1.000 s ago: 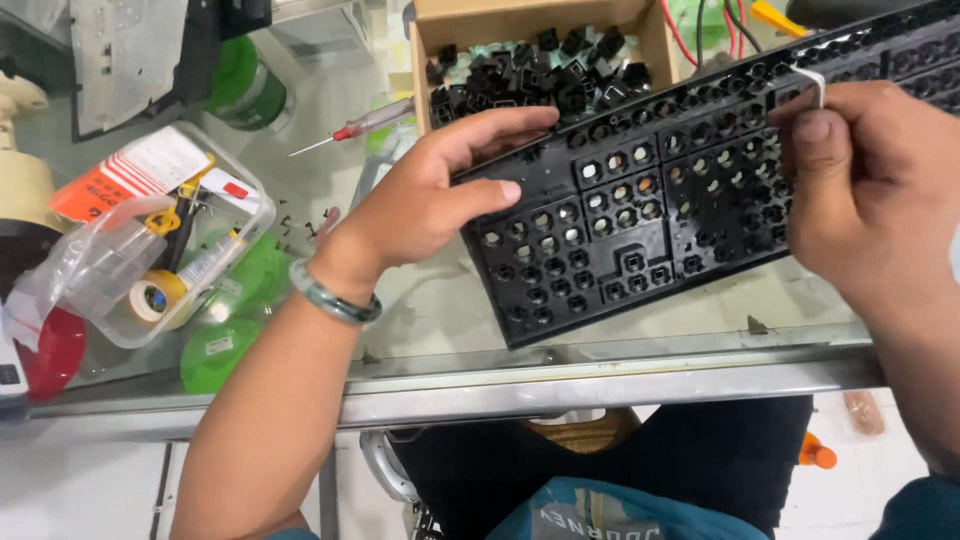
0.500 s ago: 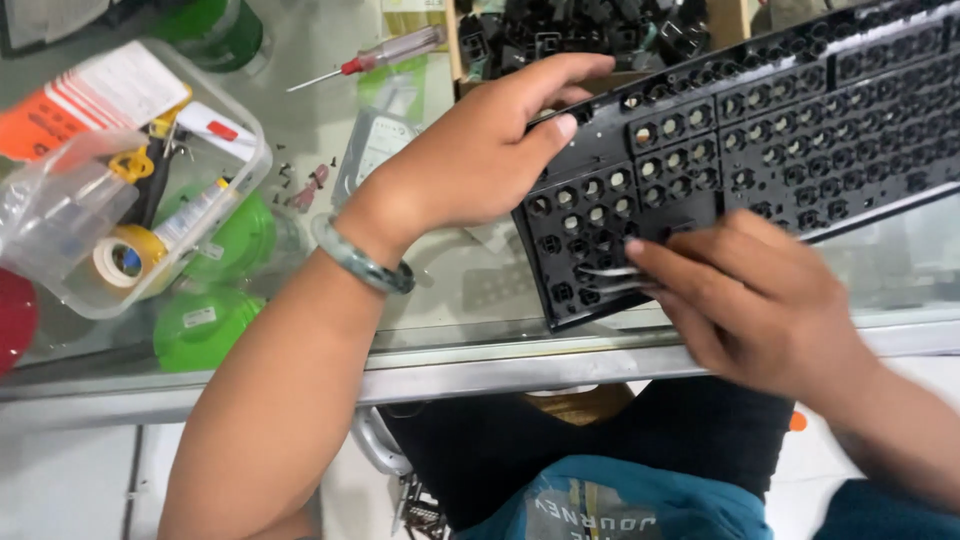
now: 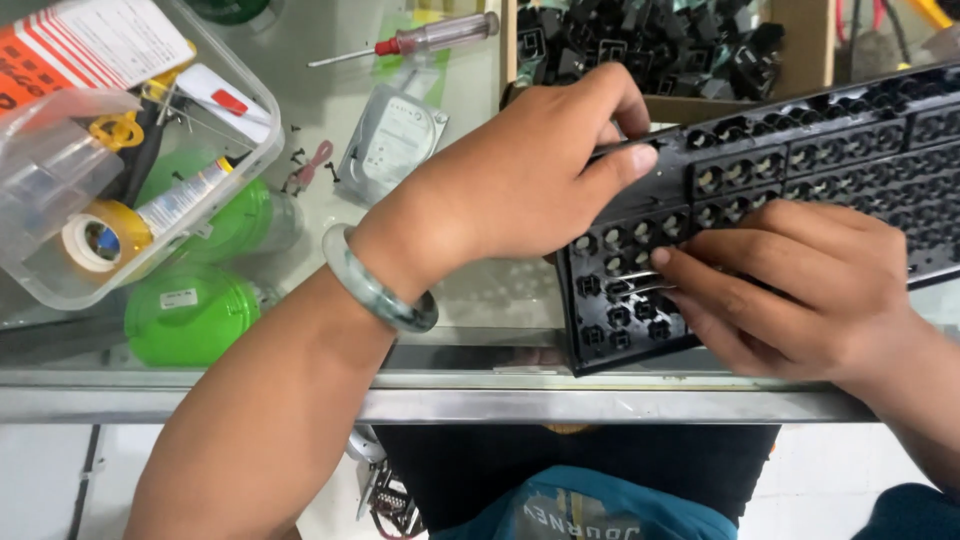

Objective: The person holds a black keyboard base and uses tweezers to pick up small black key switches from a cardboard box. They carefully place each switch into the corresponding holes on the keyboard base, working systematically across the layout.

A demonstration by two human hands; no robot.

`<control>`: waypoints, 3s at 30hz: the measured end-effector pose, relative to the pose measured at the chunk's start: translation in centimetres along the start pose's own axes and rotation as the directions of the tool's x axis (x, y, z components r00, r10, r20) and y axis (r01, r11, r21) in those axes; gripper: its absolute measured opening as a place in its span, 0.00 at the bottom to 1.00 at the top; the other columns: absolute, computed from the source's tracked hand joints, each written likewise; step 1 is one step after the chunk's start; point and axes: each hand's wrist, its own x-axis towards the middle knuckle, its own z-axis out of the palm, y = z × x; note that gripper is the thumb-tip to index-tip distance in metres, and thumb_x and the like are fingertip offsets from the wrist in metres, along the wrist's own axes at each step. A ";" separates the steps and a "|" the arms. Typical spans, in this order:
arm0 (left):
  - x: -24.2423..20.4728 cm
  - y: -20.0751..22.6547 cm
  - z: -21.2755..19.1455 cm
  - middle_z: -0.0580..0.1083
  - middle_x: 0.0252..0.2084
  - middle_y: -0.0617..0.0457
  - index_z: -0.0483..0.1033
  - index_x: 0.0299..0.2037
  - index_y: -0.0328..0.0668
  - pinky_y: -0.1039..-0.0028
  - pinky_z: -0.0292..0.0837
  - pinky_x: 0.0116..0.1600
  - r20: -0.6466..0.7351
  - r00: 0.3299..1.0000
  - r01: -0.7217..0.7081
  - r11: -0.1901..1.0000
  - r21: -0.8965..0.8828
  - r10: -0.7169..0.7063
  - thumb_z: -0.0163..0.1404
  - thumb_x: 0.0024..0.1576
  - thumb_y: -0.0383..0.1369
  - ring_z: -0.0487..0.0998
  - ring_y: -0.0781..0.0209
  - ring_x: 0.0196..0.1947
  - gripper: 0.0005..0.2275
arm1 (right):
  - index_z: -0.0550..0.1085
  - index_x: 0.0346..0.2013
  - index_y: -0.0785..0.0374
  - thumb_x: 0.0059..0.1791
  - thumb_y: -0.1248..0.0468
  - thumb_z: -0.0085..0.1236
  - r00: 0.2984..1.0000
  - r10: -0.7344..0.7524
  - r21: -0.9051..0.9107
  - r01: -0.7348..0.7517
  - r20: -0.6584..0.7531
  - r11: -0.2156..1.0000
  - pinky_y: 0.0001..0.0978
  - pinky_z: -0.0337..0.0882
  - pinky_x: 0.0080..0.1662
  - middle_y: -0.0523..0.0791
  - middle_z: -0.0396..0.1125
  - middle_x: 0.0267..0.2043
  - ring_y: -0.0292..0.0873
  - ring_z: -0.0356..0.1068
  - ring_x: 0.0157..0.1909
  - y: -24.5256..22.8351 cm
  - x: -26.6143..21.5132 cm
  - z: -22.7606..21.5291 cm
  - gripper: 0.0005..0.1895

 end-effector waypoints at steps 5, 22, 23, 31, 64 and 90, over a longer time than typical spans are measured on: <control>0.1 -0.2 0.4 0.82 0.43 0.56 0.79 0.40 0.50 0.67 0.75 0.45 -0.032 0.999 0.037 0.998 0.052 -0.035 0.50 0.58 0.47 0.82 0.58 0.50 0.13 | 0.81 0.43 0.65 0.53 0.65 0.62 1.000 -0.003 0.013 0.003 0.013 1.000 0.36 0.62 0.26 0.49 0.73 0.35 0.46 0.64 0.25 -0.8 0.1 0.2 0.07; -0.7 2.1 -1.5 0.66 0.21 0.58 0.62 0.28 0.48 0.65 0.59 0.30 0.229 0.906 0.294 0.919 0.261 -0.355 0.47 0.67 0.48 0.68 0.62 0.21 0.19 | 0.81 0.46 0.68 0.53 0.64 0.62 0.989 0.020 -0.017 -0.018 0.146 1.000 0.38 0.67 0.28 0.49 0.73 0.38 0.47 0.67 0.28 -1.4 0.1 -1.0 0.11; -0.8 2.4 -1.6 0.69 0.21 0.57 0.62 0.30 0.48 0.65 0.62 0.30 0.255 0.893 0.311 0.918 0.247 -0.371 0.45 0.67 0.47 0.73 0.62 0.20 0.17 | 0.81 0.47 0.67 0.53 0.64 0.62 0.990 0.025 -0.018 -0.023 0.139 1.000 0.38 0.67 0.28 0.49 0.73 0.38 0.47 0.67 0.28 -1.4 0.2 -1.0 0.11; -1.1 3.9 -2.4 0.68 0.27 0.53 0.62 0.38 0.46 0.65 0.69 0.37 0.332 0.824 0.416 0.888 0.197 -0.460 0.35 0.70 0.45 0.90 0.59 0.22 0.14 | 0.81 0.49 0.65 0.53 0.61 0.62 0.975 0.041 -0.056 -0.029 0.217 0.998 0.40 0.70 0.31 0.48 0.73 0.41 0.47 0.68 0.31 -1.7 -0.2 -1.0 0.14; -0.9 3.8 -2.5 0.58 0.21 0.51 0.61 0.38 0.46 0.63 0.69 0.41 0.427 0.778 0.440 0.885 0.153 -0.461 0.33 0.72 0.43 0.93 0.54 0.25 0.14 | 0.79 0.51 0.67 0.52 0.63 0.58 0.969 0.002 0.003 -0.003 0.249 1.000 0.37 0.69 0.30 0.48 0.74 0.44 0.46 0.67 0.29 -1.5 0.3 -1.4 0.15; -0.8 3.9 -2.4 0.65 0.29 0.49 0.60 0.38 0.46 0.64 0.69 0.41 0.433 0.770 0.443 0.881 0.166 -0.469 0.33 0.72 0.43 0.93 0.56 0.26 0.13 | 0.78 0.53 0.69 0.51 0.63 0.56 0.958 -0.044 0.010 0.043 0.285 0.999 0.40 0.70 0.29 0.49 0.73 0.45 0.48 0.66 0.30 -1.3 -0.1 -1.4 0.18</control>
